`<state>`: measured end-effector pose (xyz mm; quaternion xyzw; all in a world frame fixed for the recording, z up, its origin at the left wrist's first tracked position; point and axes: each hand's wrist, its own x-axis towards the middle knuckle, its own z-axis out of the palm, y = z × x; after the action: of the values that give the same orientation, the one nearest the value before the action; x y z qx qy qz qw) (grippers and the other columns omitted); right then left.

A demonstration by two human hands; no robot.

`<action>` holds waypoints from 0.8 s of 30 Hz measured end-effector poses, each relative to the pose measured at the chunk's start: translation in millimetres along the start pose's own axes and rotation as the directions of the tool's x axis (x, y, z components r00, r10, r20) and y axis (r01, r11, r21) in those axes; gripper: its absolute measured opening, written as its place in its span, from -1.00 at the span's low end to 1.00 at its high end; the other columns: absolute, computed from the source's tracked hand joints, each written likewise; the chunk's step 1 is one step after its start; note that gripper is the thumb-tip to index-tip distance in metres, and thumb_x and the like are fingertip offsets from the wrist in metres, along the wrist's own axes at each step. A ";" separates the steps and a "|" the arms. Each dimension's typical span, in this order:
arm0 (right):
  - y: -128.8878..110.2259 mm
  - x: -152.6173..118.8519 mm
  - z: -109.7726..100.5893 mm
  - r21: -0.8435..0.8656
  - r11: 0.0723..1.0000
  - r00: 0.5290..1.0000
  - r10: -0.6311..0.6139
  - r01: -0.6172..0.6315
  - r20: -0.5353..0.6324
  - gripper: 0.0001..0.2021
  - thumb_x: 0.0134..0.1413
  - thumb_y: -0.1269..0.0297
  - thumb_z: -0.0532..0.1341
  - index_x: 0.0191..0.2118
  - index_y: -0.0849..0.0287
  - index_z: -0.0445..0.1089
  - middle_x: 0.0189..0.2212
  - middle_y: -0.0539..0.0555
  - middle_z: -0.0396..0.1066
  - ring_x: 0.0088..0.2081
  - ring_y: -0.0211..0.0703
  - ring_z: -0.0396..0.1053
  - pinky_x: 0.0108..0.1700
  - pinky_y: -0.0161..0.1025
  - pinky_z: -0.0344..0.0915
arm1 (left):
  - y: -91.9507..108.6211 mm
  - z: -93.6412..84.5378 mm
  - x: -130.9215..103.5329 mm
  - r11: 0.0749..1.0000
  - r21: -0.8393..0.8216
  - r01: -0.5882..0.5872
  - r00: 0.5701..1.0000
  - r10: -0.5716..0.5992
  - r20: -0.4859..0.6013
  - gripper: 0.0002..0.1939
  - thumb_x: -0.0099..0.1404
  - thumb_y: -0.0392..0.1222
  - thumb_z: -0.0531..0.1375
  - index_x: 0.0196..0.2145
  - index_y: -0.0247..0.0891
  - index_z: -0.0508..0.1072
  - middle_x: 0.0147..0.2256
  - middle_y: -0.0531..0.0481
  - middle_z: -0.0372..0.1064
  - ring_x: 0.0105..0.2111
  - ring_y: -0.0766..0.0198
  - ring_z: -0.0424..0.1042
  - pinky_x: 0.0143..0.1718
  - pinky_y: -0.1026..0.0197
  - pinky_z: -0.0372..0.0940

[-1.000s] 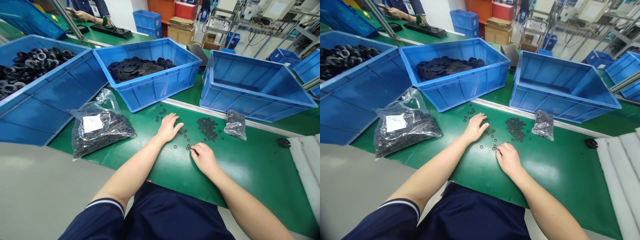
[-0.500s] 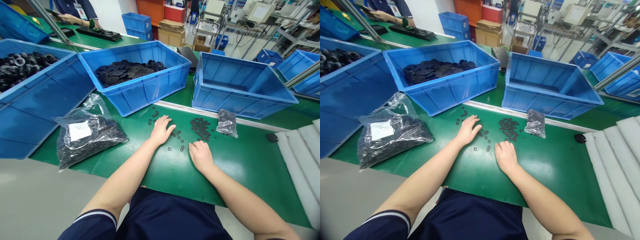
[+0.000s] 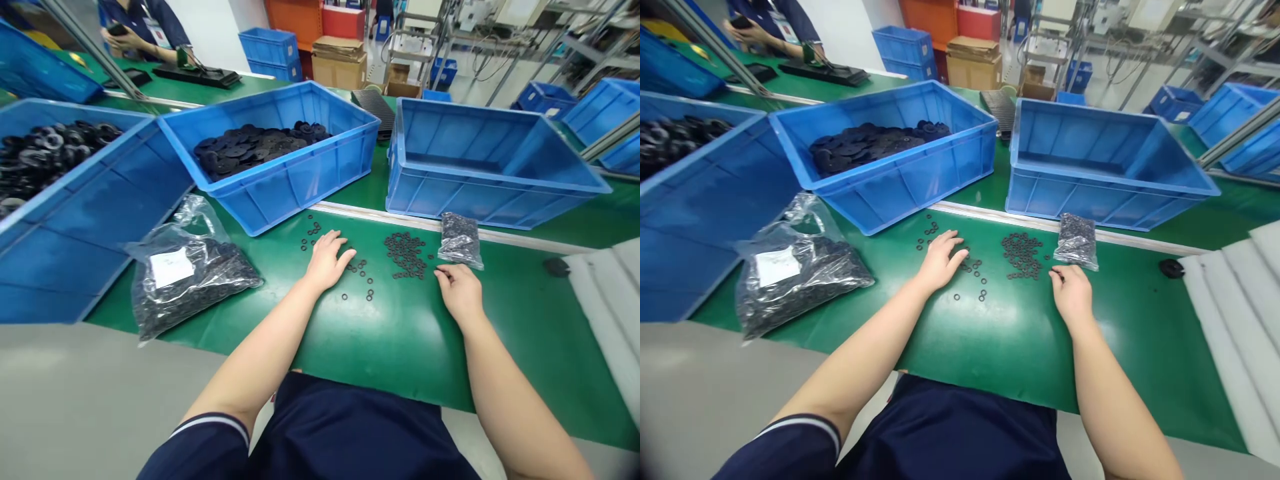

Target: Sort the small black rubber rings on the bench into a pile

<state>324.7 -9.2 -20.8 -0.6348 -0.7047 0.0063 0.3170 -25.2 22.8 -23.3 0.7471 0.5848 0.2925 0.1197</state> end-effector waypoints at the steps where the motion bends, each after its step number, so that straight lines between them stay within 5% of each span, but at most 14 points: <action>1: 1.5 1.4 1.5 0.004 1.000 1.000 0.001 -0.001 0.010 -0.71 0.20 0.11 0.13 -0.29 0.18 0.52 -0.37 0.15 0.46 -0.34 -0.05 0.40 -0.16 -0.09 0.37 | 0.5 -0.3 -0.2 1.000 0.005 0.000 1.000 0.000 0.005 -0.53 0.46 0.12 0.04 0.08 -0.29 0.43 0.24 -0.23 0.26 0.31 0.02 0.16 0.35 -0.10 0.05; 6: -10.6 -0.3 2.8 -0.016 1.000 0.999 -0.023 0.023 0.034 -0.73 0.19 0.16 0.11 -0.30 0.19 0.50 -0.38 0.17 0.45 -0.32 -0.02 0.39 -0.16 -0.06 0.36 | 1.1 -1.0 -0.6 1.000 0.017 0.004 1.000 -0.005 0.026 -0.54 0.45 0.11 0.07 0.08 -0.27 0.43 0.27 -0.22 0.22 0.34 0.02 0.11 0.36 -0.13 0.02; 10: -53.5 -18.3 5.6 0.080 0.987 0.984 -0.145 0.137 0.106 -0.77 0.26 0.19 0.13 -0.25 0.17 0.49 -0.31 0.17 0.48 -0.26 -0.03 0.42 -0.14 -0.09 0.37 | 2.5 -2.1 -0.6 1.000 0.012 0.015 0.999 -0.015 0.036 -0.52 0.44 0.13 0.08 0.08 -0.28 0.44 0.27 -0.23 0.22 0.33 0.01 0.11 0.37 -0.12 0.01; 16: -114.5 -34.6 25.2 0.314 0.890 0.887 -0.406 0.329 0.220 -0.79 0.34 0.28 0.10 -0.19 0.15 0.49 -0.30 0.15 0.47 -0.22 -0.07 0.41 -0.12 -0.12 0.39 | 3.6 -2.1 -0.6 1.000 -0.001 0.015 0.999 -0.015 0.029 -0.54 0.44 0.11 0.10 0.07 -0.30 0.45 0.27 -0.24 0.22 0.33 -0.01 0.12 0.37 -0.12 0.00; 24: -113.1 -30.0 34.1 0.330 0.838 0.840 -0.509 0.435 0.187 -0.81 0.35 0.32 0.13 -0.14 0.15 0.52 -0.29 0.12 0.47 -0.24 -0.12 0.36 -0.14 -0.15 0.37 | 3.0 -1.7 0.0 1.000 -0.009 0.003 1.000 -0.003 0.020 -0.54 0.44 0.11 0.10 0.07 -0.29 0.45 0.27 -0.24 0.22 0.33 -0.02 0.12 0.36 -0.15 0.00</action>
<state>208.3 -44.7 -14.8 -0.3825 -0.8685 0.1103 0.2953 -23.7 21.7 -20.4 0.7484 0.5835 0.2875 0.1291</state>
